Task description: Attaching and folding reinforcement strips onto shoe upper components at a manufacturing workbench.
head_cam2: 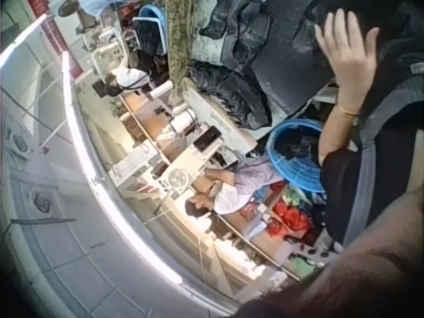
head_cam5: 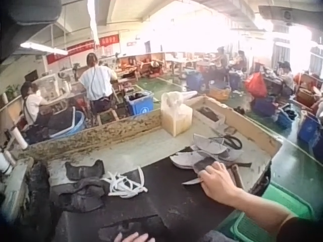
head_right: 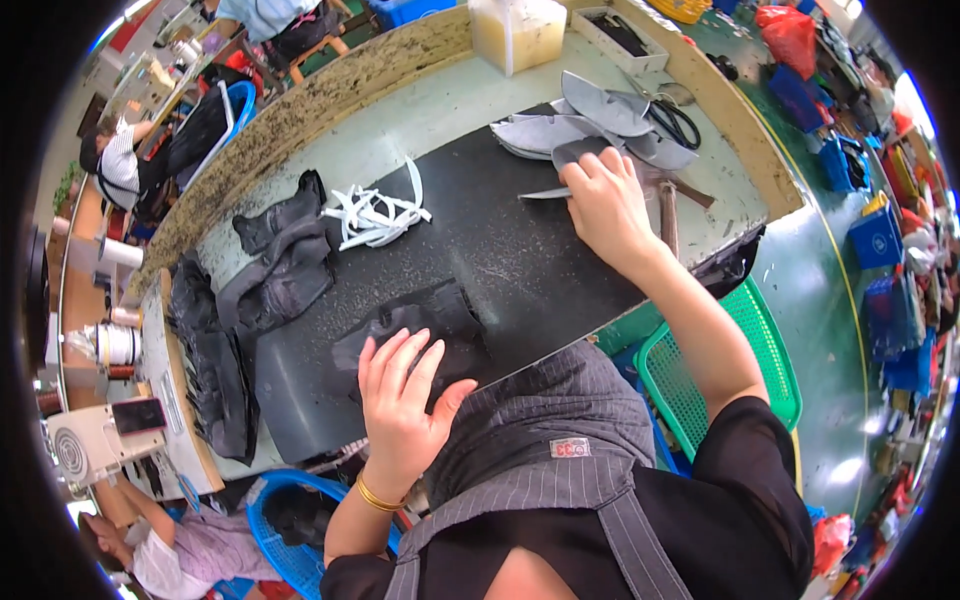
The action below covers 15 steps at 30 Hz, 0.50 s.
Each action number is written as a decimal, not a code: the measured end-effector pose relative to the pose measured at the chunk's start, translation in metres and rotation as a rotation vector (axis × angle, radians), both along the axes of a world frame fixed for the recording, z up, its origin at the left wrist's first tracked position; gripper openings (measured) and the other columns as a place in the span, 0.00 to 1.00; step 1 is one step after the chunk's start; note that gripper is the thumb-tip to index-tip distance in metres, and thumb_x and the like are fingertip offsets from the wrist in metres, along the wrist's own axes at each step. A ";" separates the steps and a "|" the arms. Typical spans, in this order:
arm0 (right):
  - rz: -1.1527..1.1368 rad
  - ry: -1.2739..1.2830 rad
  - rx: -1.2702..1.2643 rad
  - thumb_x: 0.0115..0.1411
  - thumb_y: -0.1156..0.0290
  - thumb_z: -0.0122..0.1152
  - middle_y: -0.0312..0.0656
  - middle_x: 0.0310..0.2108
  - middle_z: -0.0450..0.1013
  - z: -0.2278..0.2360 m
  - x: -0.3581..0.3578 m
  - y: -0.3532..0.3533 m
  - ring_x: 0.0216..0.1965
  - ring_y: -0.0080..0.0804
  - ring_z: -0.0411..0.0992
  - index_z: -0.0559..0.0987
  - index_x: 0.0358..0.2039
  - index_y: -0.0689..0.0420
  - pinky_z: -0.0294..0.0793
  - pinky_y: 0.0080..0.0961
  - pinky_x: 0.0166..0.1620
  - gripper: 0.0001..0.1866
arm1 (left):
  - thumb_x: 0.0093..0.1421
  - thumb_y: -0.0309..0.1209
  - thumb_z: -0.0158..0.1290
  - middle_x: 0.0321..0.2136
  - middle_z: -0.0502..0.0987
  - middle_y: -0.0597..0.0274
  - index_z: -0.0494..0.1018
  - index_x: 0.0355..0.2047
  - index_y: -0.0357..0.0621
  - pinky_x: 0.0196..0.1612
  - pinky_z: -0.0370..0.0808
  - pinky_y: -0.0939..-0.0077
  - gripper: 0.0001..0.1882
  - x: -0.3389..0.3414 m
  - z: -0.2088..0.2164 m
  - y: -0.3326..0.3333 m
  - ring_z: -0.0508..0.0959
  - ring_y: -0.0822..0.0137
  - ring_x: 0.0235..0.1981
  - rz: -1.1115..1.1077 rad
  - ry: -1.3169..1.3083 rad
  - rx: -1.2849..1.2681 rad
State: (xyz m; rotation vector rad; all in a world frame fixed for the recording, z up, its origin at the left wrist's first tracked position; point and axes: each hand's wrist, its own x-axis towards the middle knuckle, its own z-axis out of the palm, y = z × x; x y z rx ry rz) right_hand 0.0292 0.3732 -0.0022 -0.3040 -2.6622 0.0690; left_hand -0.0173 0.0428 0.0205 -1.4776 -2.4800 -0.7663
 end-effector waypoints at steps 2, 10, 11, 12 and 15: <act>0.036 0.008 -0.180 0.55 0.73 0.65 0.44 0.34 0.69 0.003 0.003 -0.005 0.43 0.46 0.68 0.75 0.33 0.58 0.68 0.41 0.48 0.08 | 0.55 0.34 0.67 0.45 0.80 0.55 0.80 0.45 0.39 0.58 0.72 0.52 0.19 0.004 0.012 0.014 0.78 0.51 0.49 -0.042 -0.063 0.180; 0.063 0.044 -0.710 0.65 0.74 0.56 0.49 0.30 0.71 0.031 0.008 0.001 0.35 0.50 0.71 0.74 0.34 0.62 0.71 0.35 0.39 0.05 | 0.62 0.34 0.63 0.50 0.77 0.50 0.70 0.56 0.30 0.49 0.78 0.70 0.27 0.018 -0.007 0.128 0.81 0.61 0.43 -0.077 -0.911 0.538; 0.145 0.098 -0.566 0.64 0.74 0.57 0.49 0.30 0.73 0.028 0.009 -0.001 0.36 0.49 0.72 0.74 0.33 0.62 0.71 0.37 0.42 0.05 | 0.65 0.37 0.62 0.50 0.76 0.51 0.67 0.57 0.29 0.50 0.78 0.73 0.29 0.014 -0.010 0.148 0.81 0.65 0.43 0.007 -1.339 0.584; 0.227 0.109 -0.517 0.63 0.74 0.57 0.48 0.31 0.74 0.030 0.010 -0.008 0.38 0.48 0.72 0.75 0.34 0.62 0.72 0.38 0.43 0.05 | 0.67 0.43 0.58 0.49 0.75 0.55 0.67 0.57 0.30 0.51 0.78 0.77 0.29 0.000 -0.009 0.165 0.80 0.70 0.42 0.095 -1.754 0.621; 0.340 -0.065 -0.466 0.63 0.71 0.57 0.48 0.36 0.77 0.036 0.016 -0.011 0.43 0.49 0.73 0.77 0.37 0.62 0.72 0.39 0.48 0.08 | 0.71 0.39 0.51 0.44 0.78 0.56 0.71 0.52 0.33 0.48 0.80 0.72 0.20 -0.027 -0.025 0.181 0.81 0.65 0.42 -0.036 -2.025 0.691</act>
